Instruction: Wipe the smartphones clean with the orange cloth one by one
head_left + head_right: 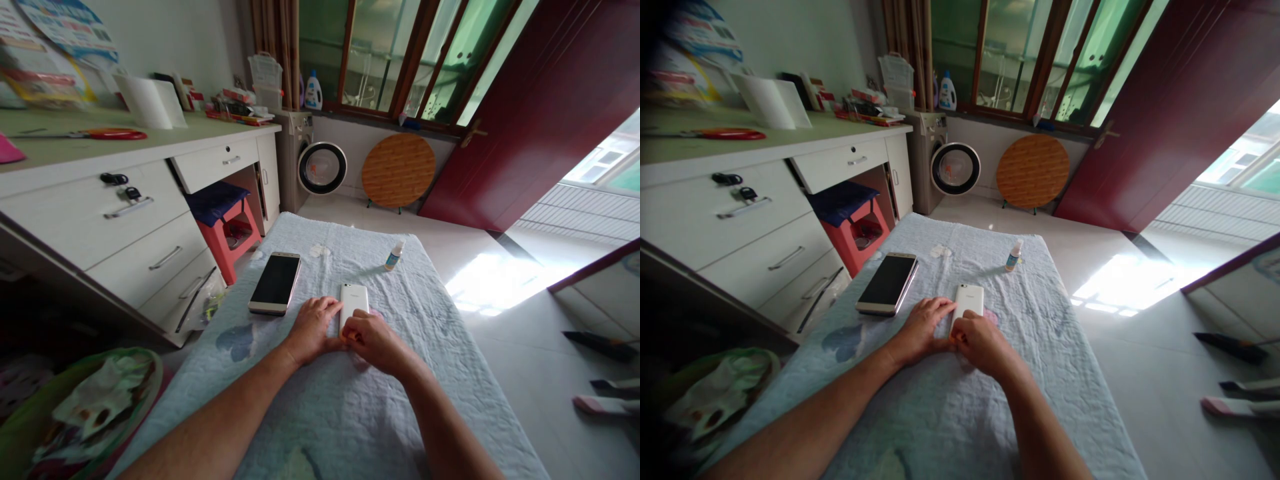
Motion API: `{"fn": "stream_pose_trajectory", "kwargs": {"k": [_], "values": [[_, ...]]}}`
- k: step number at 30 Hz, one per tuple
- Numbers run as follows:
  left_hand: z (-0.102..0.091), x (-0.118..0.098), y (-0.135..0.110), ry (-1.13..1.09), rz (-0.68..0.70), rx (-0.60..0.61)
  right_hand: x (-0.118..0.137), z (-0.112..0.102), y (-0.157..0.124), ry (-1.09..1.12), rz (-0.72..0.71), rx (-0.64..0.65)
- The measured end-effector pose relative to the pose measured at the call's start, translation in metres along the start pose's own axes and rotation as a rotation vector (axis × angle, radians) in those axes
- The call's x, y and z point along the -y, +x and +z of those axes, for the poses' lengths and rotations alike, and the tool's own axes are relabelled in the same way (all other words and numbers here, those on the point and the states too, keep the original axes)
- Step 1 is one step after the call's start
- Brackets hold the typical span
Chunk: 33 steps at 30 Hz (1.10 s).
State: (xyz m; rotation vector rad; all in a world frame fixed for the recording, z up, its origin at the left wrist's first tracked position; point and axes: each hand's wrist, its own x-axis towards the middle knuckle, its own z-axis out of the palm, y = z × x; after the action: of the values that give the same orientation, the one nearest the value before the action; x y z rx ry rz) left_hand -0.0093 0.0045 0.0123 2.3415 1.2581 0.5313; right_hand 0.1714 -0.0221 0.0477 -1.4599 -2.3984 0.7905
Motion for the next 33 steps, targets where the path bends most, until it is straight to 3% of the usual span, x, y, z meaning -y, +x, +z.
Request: {"fn": "stream_pose_trajectory", "kwargs": {"k": [15, 22, 33], "values": [[0.000, 0.000, -0.001, 0.045, -0.008, 0.032, -0.008, -0.024, -0.013, -0.097, 0.106, 0.135], [0.001, 0.001, -0.002, 0.051, 0.007, 0.032, -0.011, -0.013, -0.011, -0.261, 0.135, 0.087], [-0.001, 0.001, -0.002, 0.024, 0.011, 0.032, -0.004, 0.002, -0.001, -0.063, 0.000, -0.001]]}}
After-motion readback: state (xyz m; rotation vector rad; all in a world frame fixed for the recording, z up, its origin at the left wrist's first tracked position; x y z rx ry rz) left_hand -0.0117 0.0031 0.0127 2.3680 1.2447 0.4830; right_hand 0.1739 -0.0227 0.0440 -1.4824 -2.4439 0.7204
